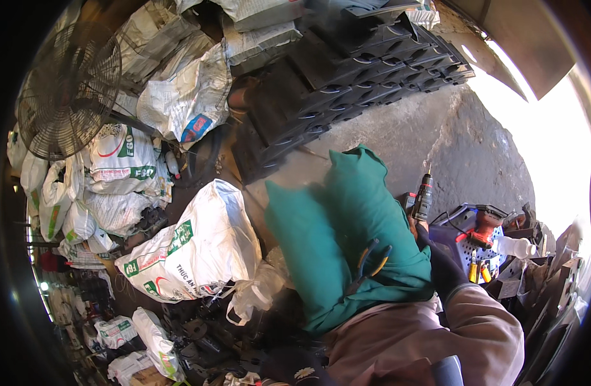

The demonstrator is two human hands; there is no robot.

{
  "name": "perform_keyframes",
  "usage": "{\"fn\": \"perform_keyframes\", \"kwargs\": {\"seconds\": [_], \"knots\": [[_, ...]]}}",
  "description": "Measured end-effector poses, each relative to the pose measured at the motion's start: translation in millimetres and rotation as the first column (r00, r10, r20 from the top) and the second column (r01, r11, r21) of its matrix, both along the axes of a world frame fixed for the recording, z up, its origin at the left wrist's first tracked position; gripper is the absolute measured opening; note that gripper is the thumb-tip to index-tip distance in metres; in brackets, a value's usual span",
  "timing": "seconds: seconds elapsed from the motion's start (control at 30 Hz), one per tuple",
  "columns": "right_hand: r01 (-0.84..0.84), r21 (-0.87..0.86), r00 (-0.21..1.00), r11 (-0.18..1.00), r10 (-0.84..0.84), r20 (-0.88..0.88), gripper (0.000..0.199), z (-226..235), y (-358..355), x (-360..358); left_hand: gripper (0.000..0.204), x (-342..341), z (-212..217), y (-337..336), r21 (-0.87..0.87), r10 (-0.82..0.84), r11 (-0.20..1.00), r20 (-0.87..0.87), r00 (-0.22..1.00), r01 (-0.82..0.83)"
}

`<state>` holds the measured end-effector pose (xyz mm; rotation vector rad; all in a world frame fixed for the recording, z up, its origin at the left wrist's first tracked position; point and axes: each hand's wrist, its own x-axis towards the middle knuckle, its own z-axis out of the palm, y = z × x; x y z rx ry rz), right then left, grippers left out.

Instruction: The person uses a cordless drill to make holes in a black plastic part, then wipes the part with a green cloth. The person repeats this process on multiple parts, handling them one at a time.

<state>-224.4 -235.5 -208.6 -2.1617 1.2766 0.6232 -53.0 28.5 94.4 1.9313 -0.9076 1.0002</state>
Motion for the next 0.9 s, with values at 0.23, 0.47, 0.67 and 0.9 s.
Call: {"fn": "perform_keyframes", "kwargs": {"seconds": [0.23, 0.47, 0.67, 0.9], "knots": [[-0.117, 0.100, 0.992, 0.988, 0.122, -0.046, 0.033, -1.2, -3.2, -8.1, 0.033, -21.8, 20.0, 12.4, -0.069, -0.039, 0.997, 0.043, 0.998, 0.042], [-0.251, 0.227, 0.960, 0.941, 0.271, -0.066, 0.034, 78.8, -84.4, 17.2, 0.040, 24.2, -62.5, 38.4, -0.060, 0.115, 0.981, -0.583, 0.804, -0.184], [-0.164, -0.211, 0.707, 0.964, 0.264, 0.657, 0.032, 172.8, -83.8, 124.9, 0.049, 122.8, -278.1, 136.9, 0.214, 0.217, 0.946, -0.976, -0.014, -0.242], [-0.444, -0.388, 0.414, 0.807, 0.569, 0.710, 0.035, 226.8, 14.9, 194.9, 0.051, 214.7, -328.5, 268.1, 0.589, 0.824, 0.505, -0.547, 0.148, -0.631]]}}
